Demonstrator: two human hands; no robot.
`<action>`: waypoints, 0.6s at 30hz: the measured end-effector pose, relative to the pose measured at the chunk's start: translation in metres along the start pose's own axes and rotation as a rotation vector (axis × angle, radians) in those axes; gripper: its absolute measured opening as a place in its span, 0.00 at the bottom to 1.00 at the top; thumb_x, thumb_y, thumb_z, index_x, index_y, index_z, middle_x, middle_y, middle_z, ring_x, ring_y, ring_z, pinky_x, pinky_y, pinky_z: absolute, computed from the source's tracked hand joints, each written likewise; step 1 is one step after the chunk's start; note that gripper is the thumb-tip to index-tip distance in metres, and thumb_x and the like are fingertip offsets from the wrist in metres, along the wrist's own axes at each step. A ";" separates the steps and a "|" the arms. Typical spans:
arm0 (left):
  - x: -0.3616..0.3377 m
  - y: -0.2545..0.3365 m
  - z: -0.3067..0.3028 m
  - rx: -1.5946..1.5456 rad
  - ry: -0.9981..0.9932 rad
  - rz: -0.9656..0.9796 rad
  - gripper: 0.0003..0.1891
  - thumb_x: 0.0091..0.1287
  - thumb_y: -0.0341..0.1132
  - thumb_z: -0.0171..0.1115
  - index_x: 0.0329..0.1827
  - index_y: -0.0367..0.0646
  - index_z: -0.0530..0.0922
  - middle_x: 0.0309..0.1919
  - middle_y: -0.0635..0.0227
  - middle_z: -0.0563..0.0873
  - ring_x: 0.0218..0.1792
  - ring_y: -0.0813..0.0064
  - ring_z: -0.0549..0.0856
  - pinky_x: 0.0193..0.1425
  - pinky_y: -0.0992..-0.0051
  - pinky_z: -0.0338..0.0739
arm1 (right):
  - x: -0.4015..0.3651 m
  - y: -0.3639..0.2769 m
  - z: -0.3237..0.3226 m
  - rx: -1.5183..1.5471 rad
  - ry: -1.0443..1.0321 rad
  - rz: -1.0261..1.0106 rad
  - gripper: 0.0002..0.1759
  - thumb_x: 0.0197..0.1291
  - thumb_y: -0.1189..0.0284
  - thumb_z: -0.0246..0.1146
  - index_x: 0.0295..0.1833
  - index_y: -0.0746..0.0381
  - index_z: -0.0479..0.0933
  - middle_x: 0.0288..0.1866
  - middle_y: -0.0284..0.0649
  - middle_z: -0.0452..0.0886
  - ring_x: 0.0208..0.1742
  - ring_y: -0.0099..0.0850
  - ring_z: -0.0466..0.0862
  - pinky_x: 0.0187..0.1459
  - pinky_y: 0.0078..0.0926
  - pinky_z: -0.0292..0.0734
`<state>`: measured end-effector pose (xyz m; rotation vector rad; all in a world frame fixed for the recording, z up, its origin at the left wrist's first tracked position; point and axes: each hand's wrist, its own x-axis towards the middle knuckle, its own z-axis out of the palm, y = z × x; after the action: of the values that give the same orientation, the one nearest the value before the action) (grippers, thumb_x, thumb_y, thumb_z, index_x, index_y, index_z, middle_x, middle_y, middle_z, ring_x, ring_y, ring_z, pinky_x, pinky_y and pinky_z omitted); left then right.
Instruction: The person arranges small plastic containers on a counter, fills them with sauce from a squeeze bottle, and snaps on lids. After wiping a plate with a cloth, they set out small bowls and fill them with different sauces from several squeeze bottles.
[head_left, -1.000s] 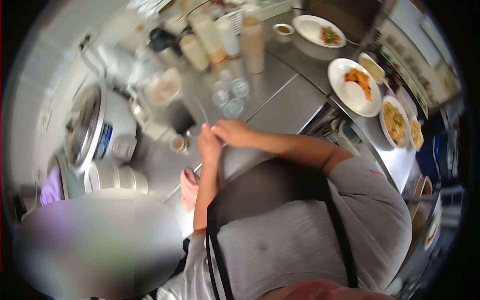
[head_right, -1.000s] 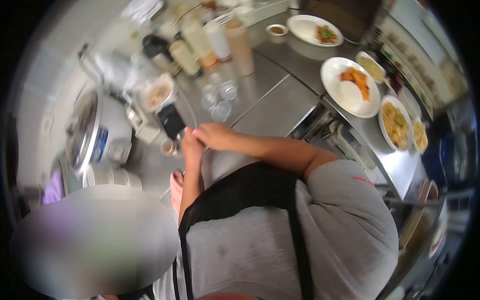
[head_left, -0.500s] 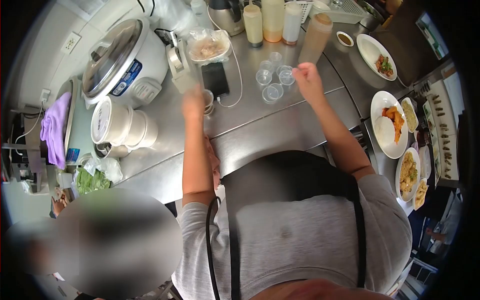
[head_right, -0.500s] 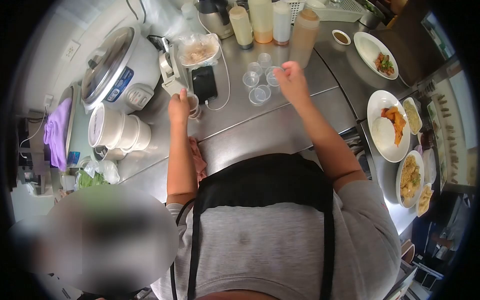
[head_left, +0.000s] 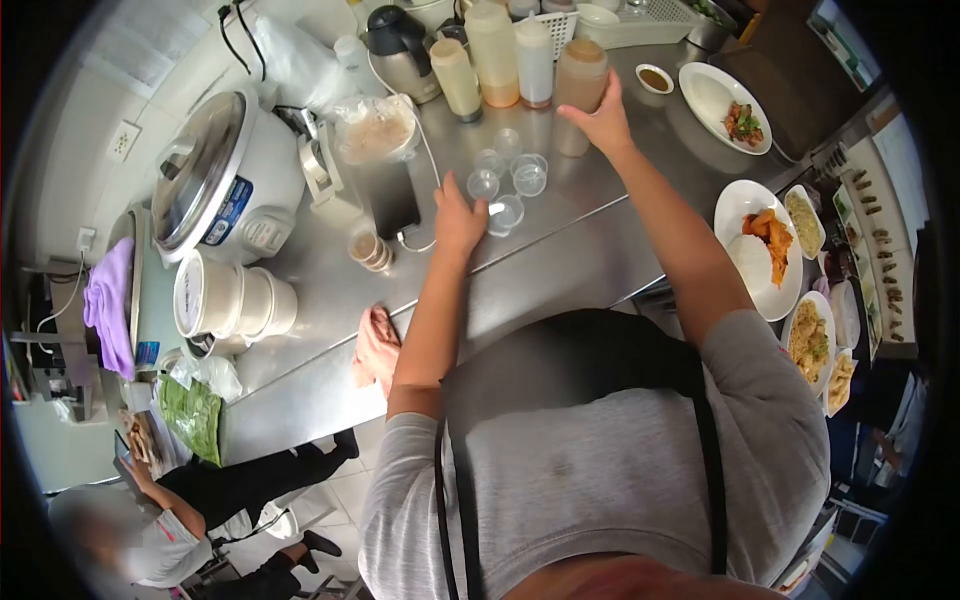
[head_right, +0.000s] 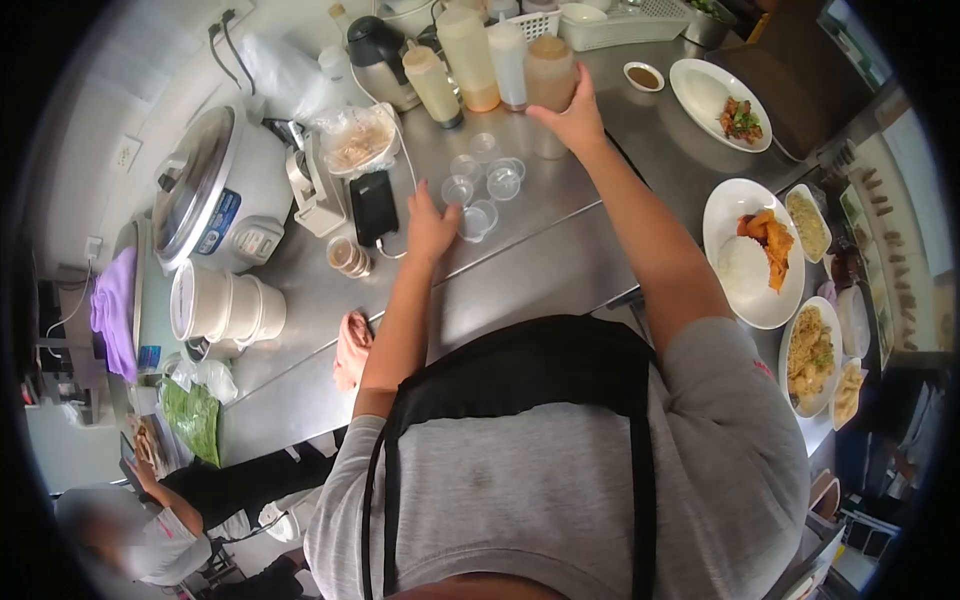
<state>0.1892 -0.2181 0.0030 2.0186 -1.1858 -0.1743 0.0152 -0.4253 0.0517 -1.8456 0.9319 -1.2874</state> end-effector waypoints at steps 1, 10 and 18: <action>0.003 0.007 0.005 0.031 -0.003 -0.035 0.32 0.50 0.41 0.65 0.55 0.34 0.63 0.46 0.48 0.71 0.48 0.50 0.73 0.51 0.64 0.70 | 0.005 -0.007 -0.004 -0.052 -0.051 0.009 0.53 0.32 0.65 0.74 0.62 0.68 0.50 0.59 0.50 0.62 0.61 0.37 0.64 0.58 0.31 0.63; 0.023 0.005 0.021 0.085 -0.127 -0.161 0.36 0.44 0.44 0.70 0.53 0.34 0.66 0.42 0.50 0.77 0.45 0.54 0.77 0.49 0.65 0.72 | -0.023 -0.045 -0.004 -0.569 -0.324 -0.447 0.43 0.33 0.74 0.67 0.61 0.54 0.59 0.54 0.42 0.65 0.59 0.42 0.65 0.57 0.37 0.62; 0.022 0.029 0.006 -0.384 -0.318 -0.180 0.28 0.49 0.33 0.68 0.52 0.37 0.65 0.32 0.58 0.79 0.28 0.70 0.80 0.28 0.76 0.74 | -0.015 -0.056 -0.009 -0.924 -0.491 -0.937 0.25 0.48 0.75 0.52 0.54 0.43 0.67 0.47 0.36 0.71 0.48 0.34 0.70 0.54 0.33 0.61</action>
<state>0.1785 -0.2464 0.0236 1.7913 -1.0579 -0.7776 0.0122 -0.3852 0.0949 -3.3828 0.3542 -0.7592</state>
